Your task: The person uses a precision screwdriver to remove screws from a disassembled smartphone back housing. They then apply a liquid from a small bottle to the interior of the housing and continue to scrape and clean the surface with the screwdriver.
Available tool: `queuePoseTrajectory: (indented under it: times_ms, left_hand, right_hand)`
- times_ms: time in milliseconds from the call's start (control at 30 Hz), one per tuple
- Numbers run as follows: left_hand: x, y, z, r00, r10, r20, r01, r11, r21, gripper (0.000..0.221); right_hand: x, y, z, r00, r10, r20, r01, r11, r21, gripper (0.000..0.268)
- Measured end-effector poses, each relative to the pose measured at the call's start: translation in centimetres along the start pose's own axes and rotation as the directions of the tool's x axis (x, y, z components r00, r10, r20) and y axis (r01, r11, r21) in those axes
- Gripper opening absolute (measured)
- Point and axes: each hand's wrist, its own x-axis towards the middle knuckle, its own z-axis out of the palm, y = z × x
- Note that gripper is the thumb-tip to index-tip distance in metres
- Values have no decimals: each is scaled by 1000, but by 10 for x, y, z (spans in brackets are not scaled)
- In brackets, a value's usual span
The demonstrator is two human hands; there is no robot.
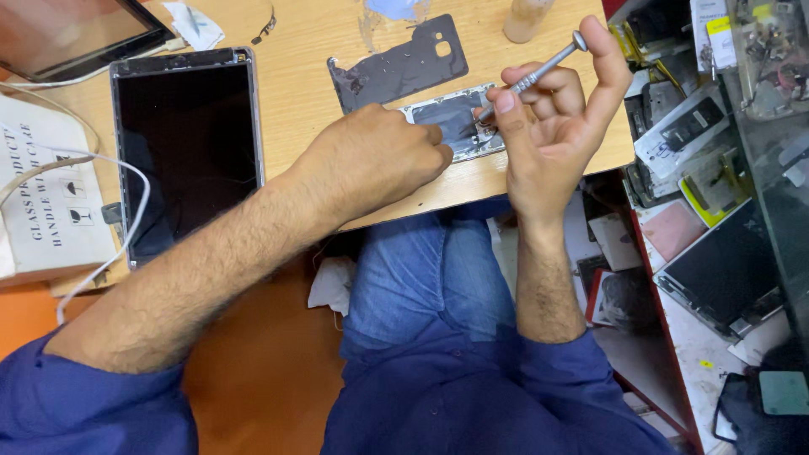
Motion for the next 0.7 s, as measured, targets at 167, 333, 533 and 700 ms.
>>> queuePoseTrajectory:
  times_ms: [167, 333, 533, 700]
  left_hand:
    - [6, 2, 1, 999, -2, 40, 2, 1000, 21, 10]
    - [11, 4, 3, 996, -52, 79, 49, 998, 38, 9]
    - [15, 1, 3, 986, -111, 127, 115, 993, -23, 7]
    - [15, 1, 4, 984, -141, 112, 150, 985, -82, 15]
  right_hand:
    - [1, 0, 1, 999, -40, 14, 39, 999, 11, 79]
    - [0, 4, -2, 993, -112, 21, 112, 994, -15, 76]
    - [0, 7, -4, 990, -144, 8, 144, 988, -47, 72]
    - [1, 8, 0, 990, -131, -57, 127, 989, -81, 71]
